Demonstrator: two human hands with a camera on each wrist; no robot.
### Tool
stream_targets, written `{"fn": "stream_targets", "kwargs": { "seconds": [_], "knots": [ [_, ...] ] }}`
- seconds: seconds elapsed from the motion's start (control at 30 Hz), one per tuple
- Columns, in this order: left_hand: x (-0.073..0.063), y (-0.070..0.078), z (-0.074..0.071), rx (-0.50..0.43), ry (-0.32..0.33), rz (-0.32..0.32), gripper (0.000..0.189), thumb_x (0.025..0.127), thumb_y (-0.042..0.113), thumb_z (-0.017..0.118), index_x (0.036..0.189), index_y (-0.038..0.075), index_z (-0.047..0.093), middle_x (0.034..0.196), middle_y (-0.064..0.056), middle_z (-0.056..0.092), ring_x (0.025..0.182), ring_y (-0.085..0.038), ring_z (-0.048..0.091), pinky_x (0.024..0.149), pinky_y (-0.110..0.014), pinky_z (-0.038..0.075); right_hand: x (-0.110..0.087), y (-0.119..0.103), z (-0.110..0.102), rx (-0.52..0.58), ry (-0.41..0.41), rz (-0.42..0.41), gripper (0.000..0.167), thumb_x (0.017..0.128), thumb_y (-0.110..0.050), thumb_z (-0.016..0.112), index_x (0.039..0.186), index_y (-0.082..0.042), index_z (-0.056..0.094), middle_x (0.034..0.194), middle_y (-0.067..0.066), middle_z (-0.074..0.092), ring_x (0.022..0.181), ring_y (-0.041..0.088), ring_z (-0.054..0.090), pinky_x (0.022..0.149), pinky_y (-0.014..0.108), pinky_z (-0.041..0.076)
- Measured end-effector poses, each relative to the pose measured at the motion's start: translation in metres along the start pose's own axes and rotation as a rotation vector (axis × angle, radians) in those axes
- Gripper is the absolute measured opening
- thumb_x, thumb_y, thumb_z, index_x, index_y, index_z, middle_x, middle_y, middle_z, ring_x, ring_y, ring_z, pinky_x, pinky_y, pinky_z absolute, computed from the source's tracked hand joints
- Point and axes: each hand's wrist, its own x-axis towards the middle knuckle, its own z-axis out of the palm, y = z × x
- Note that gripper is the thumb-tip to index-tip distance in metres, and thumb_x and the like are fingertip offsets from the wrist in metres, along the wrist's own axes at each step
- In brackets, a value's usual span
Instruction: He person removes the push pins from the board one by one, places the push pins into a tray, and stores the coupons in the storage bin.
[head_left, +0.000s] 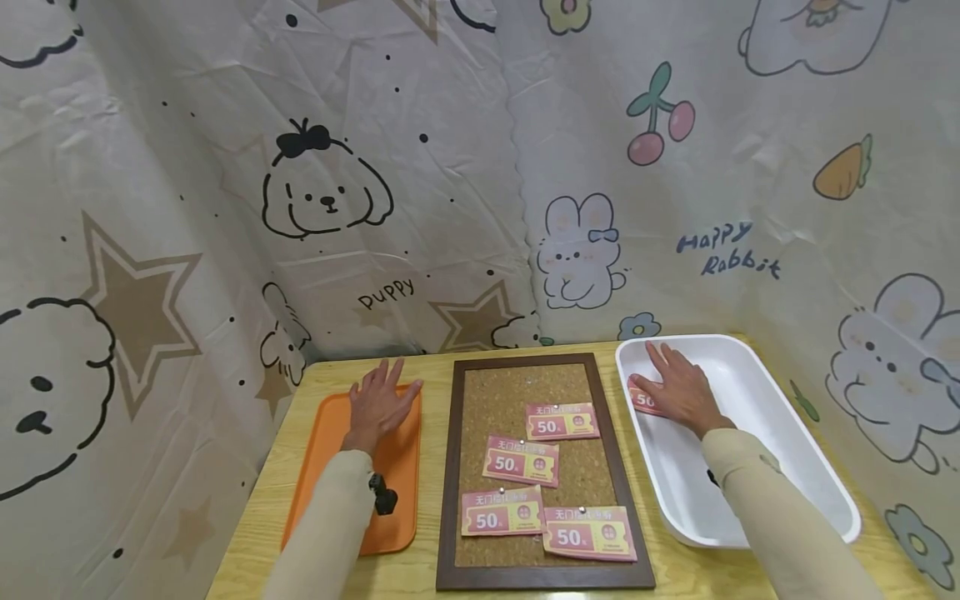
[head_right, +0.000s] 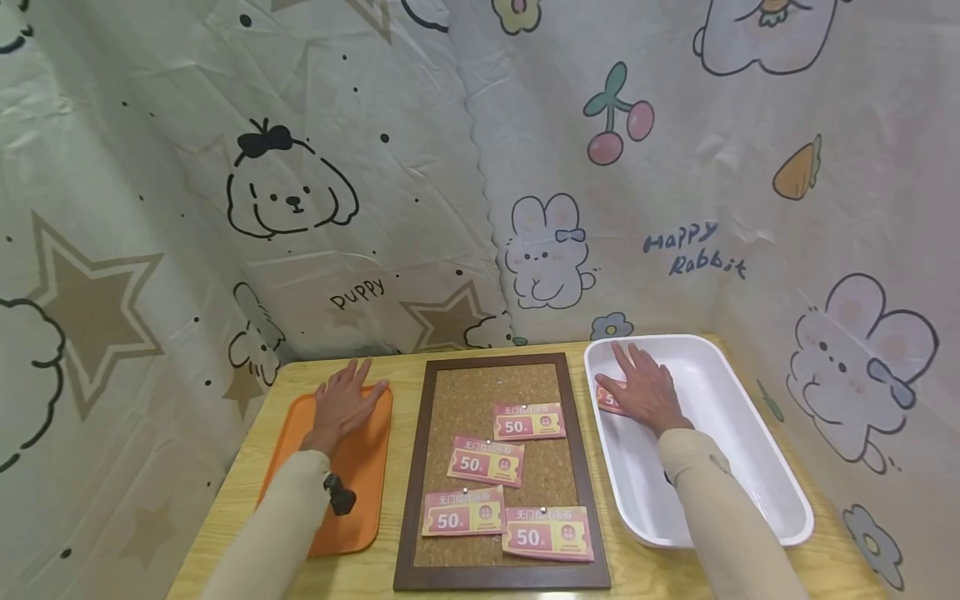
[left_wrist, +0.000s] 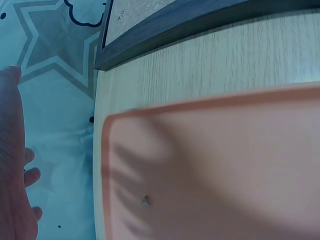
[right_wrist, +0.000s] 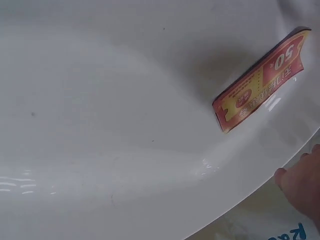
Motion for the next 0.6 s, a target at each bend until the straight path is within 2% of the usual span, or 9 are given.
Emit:
{"fn": "stream_targets", "kwargs": {
  "seconds": [0.17,0.37,0.6],
  "knots": [
    [0.002,0.006,-0.002,0.008,0.003,0.000,0.075,0.095,0.069,0.029,0.155,0.024,0.022,0.162,-0.012,0.019,0.145,-0.039,0.024,0.112,-0.067,0.011,0.001,-0.005,-0.001,-0.060,0.005,-0.031,0.087,0.093,-0.068,0.035,0.156,-0.013,0.013,0.159,0.025,0.014,0.146,0.047,0.012,0.112,0.068,0.007],
    [0.004,0.014,-0.005,0.020,0.016,0.007,0.075,0.095,0.068,0.030,0.155,0.024,0.022,0.162,-0.012,0.018,0.147,-0.039,0.020,0.113,-0.068,0.008,0.001,-0.010,-0.004,-0.094,0.004,-0.025,0.087,0.092,-0.072,0.030,0.156,-0.015,0.012,0.160,0.024,0.012,0.146,0.048,0.009,0.112,0.069,0.003],
    [0.004,0.021,-0.003,0.065,0.053,0.023,0.074,0.096,0.067,0.028,0.155,0.024,0.021,0.163,-0.011,0.014,0.148,-0.038,0.017,0.112,-0.069,0.010,0.003,-0.019,-0.006,-0.082,-0.032,-0.014,0.086,0.093,-0.070,0.029,0.156,-0.016,0.009,0.161,0.024,0.007,0.146,0.048,0.005,0.112,0.070,0.000]
  ]
}}
